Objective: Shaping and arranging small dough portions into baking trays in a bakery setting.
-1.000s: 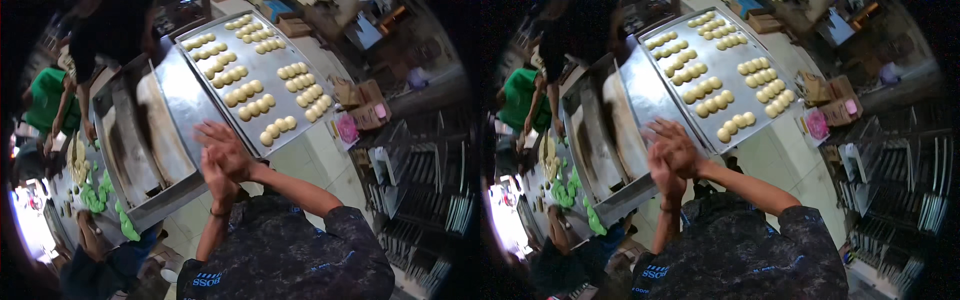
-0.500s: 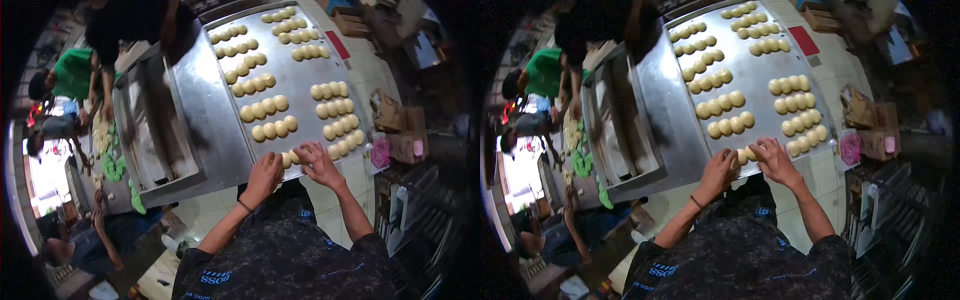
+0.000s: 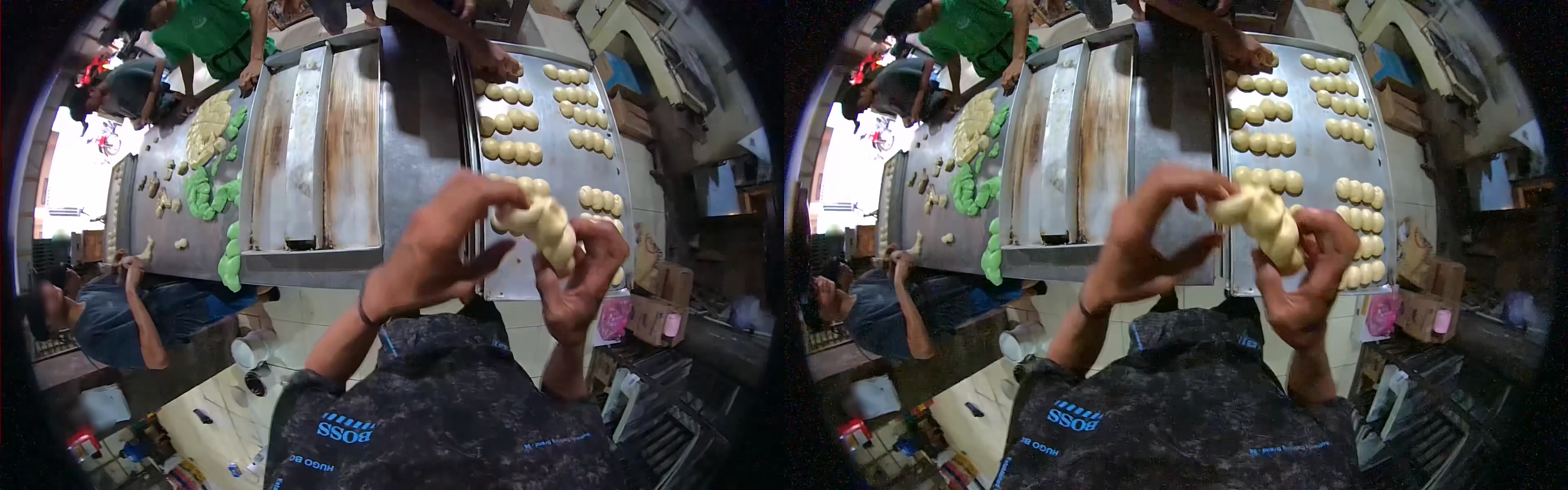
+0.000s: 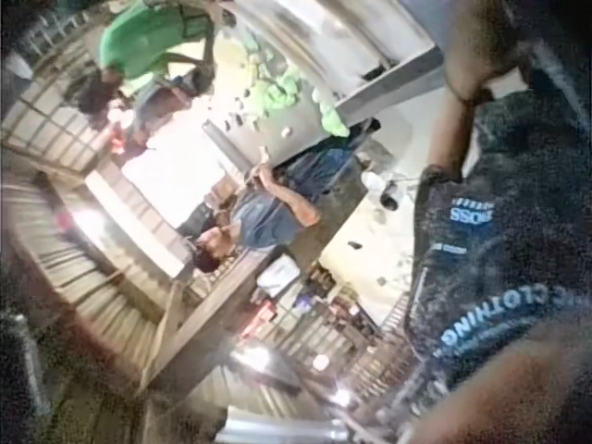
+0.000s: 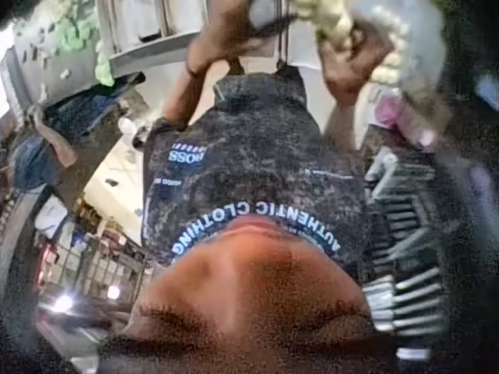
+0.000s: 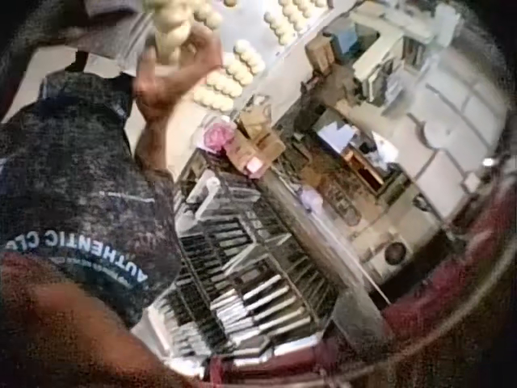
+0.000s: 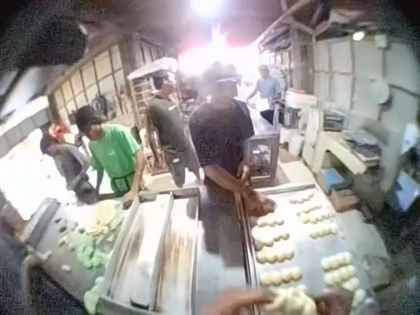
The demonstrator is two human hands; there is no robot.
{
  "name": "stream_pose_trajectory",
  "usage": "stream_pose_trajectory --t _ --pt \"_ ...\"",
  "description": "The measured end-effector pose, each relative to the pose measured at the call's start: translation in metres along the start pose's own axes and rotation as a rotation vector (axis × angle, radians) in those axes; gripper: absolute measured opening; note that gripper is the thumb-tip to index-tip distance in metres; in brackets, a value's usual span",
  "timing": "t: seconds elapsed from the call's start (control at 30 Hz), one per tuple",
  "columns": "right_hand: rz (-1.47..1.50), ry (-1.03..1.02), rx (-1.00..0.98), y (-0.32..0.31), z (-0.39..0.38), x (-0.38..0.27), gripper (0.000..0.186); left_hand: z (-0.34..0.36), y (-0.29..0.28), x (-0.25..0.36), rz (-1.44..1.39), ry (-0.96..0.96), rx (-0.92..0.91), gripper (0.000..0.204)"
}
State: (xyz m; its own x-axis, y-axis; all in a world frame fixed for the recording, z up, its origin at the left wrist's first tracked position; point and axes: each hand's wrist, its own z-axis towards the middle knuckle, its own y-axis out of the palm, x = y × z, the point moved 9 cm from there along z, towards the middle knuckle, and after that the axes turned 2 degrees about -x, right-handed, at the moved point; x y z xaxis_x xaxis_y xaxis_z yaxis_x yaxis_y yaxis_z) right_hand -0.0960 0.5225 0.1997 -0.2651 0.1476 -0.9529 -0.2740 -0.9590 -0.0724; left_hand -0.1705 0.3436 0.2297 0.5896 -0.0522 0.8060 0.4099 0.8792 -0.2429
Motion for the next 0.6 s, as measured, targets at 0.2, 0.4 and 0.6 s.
stream_pose_trajectory --t 0.2,0.4,0.6 --pt "-0.404 -0.219 -0.134 0.15 0.041 0.091 0.054 -0.02 -0.09 -0.121 0.517 -0.14 0.019 0.054" --pt "-0.618 -0.049 -0.102 0.041 -0.007 0.153 0.048 -0.225 -0.114 -0.187 0.217 -0.661 -0.058 0.046" --pt "-1.217 -0.098 -0.307 0.012 -0.019 0.193 0.051 -0.36 -0.104 -0.152 -0.185 -1.046 0.211 0.036"
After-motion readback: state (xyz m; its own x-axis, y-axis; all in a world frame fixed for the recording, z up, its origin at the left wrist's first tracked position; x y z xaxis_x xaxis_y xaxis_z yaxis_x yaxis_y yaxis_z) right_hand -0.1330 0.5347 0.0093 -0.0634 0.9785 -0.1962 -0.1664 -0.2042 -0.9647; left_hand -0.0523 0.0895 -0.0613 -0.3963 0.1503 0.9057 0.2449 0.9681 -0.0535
